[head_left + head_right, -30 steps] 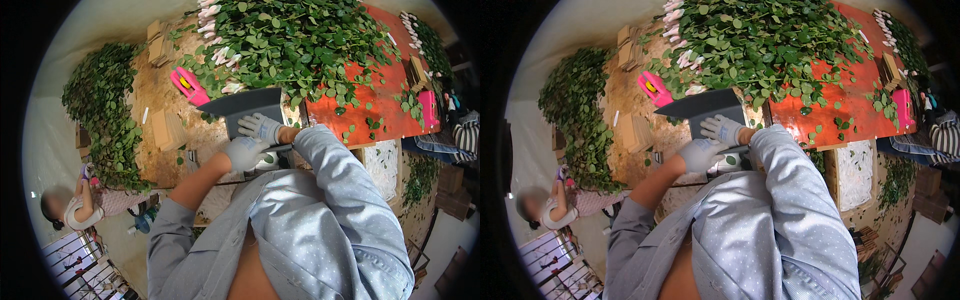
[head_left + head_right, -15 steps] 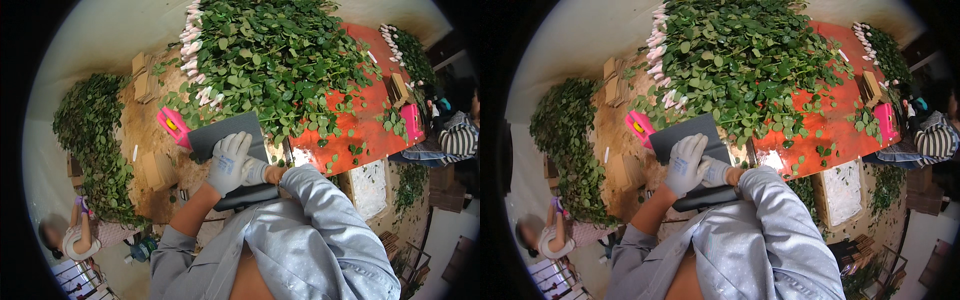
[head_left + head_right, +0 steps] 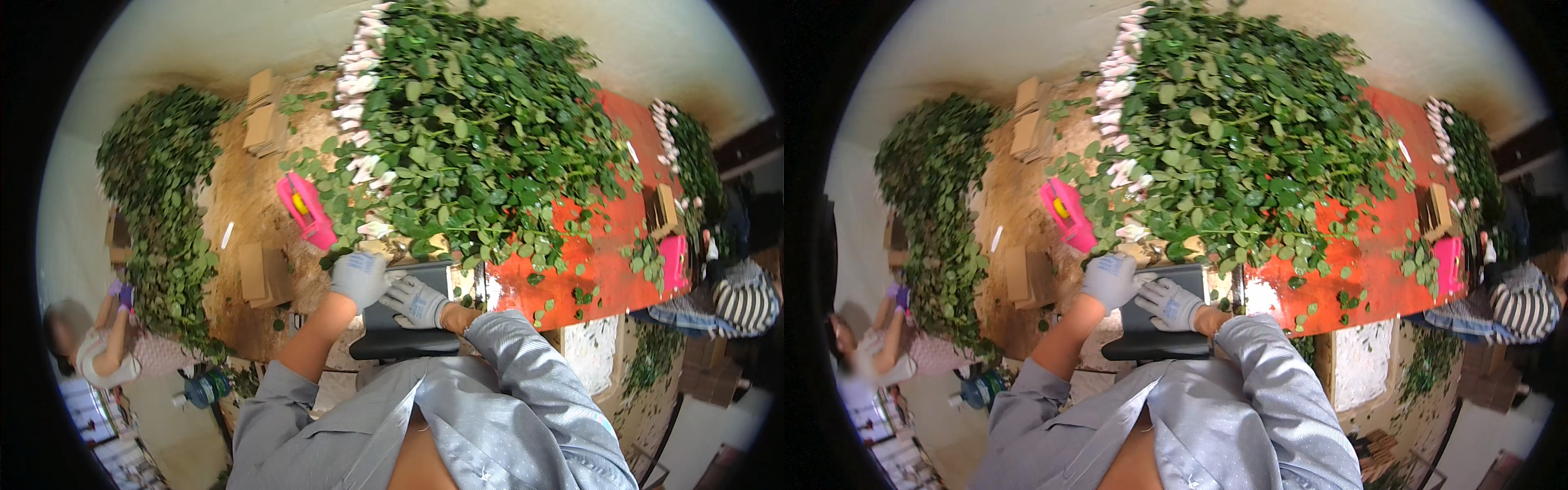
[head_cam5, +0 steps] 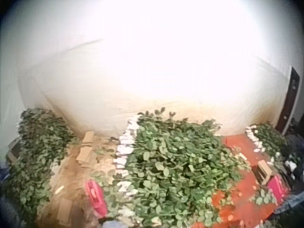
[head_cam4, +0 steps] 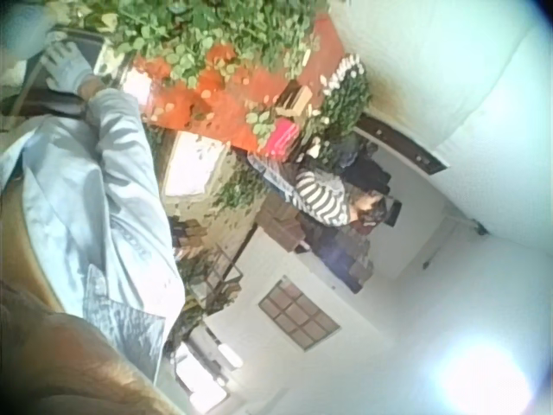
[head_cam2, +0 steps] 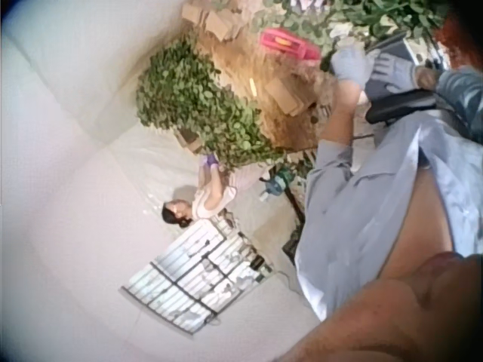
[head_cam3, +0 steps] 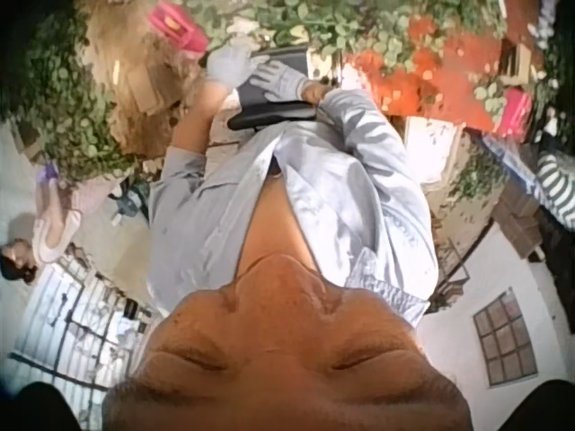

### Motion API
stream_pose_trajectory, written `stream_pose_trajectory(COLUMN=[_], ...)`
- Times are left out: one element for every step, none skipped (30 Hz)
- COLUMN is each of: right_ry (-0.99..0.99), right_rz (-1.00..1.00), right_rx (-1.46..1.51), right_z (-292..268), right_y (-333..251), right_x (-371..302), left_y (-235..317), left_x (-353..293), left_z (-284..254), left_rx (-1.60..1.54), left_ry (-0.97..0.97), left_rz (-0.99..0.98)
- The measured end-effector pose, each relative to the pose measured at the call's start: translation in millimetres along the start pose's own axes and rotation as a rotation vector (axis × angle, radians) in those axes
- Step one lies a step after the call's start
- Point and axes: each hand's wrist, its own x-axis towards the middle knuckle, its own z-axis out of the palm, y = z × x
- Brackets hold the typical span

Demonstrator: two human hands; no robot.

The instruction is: The person arranges rose stems with green leaves into a cardboard box, then closes and seals it with tape. They repeat the process with a second box, placing roses and leaves inside, closing the lid, and taping it shut. The person also handles a black box, placing a single rose inside and closing it.

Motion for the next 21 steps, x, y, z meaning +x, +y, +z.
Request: stream_pose_trajectory(right_ry=[-0.017, -0.067, -0.050, -0.036, -0.019, -0.003, -0.199, -0.408, -0.152, 0.026, 0.212, -0.029, -0.068, -0.064, -0.056, -0.048, -0.038, -0.049, -0.055, -0.053, -0.029], right_rz=[-0.019, -0.009, 0.000, 0.007, 0.009, 0.003, 0.090, 0.191, 0.065, 0.124, 0.142, 0.088, -0.023, -0.031, -0.036, -0.037, -0.039, -0.042, -0.052, -0.036, -0.014], right_rx=[0.007, 0.029, 0.032, 0.037, -0.023, -0.076, 0.072, 0.205, 0.034, 0.245, 0.456, 0.054, -0.124, -0.115, -0.112, -0.108, -0.125, -0.129, -0.132, -0.145, -0.045], right_z=[-4, -9, -10, -9, -11, -13, -24, -33, -14, -1, 13, 9, 5, 4, 5, 6, 8, 8, 8, 5, -1], right_y=[-2, -7, -9, -10, -11, -11, -14, -18, -15, -16, -15, -11, -11, -10, -7, -4, -1, -2, -5, -4, -7], right_x=[5, 6, 8, 8, 5, 9, 22, 33, 18, 12, 7, 5, 6, 6, 5, 4, 5, 3, 7, 8, 8], left_y=[-5, -4, -8, -5, -3, 1, 4, 10, 20, 27, 35, 39, 38, 39, 42, 42, 38, 34, 26, 11, -10], left_x=[-7, -9, -10, -9, -12, -24, -34, -52, -69, -89, -103, -124, -123, -131, -131, -129, -126, -125, -126, -123, -121], left_z=[2, 5, 10, 5, 1, -7, -4, -6, -10, -4, 1, 33, 63, 84, 84, 83, 81, 72, 59, 35, -1], left_rx=[0.024, 0.042, 0.020, -0.018, -0.012, 0.042, 0.182, 0.220, 0.157, 0.073, -0.068, 0.093, -0.057, -0.064, -0.084, -0.103, -0.138, -0.187, -0.232, -0.339, -0.491], left_ry=[0.161, 0.029, 0.001, -0.079, 0.069, 0.091, 0.304, 0.402, 0.406, 0.446, 0.233, 0.346, -0.246, -0.048, -0.012, 0.023, -0.046, -0.116, -0.186, -0.288, -0.379], left_rz=[0.060, -0.018, -0.017, -0.075, -0.026, 0.021, 0.077, 0.131, 0.171, 0.273, 0.316, 0.373, 0.355, 0.255, 0.257, 0.262, 0.272, 0.270, 0.263, 0.246, 0.215])
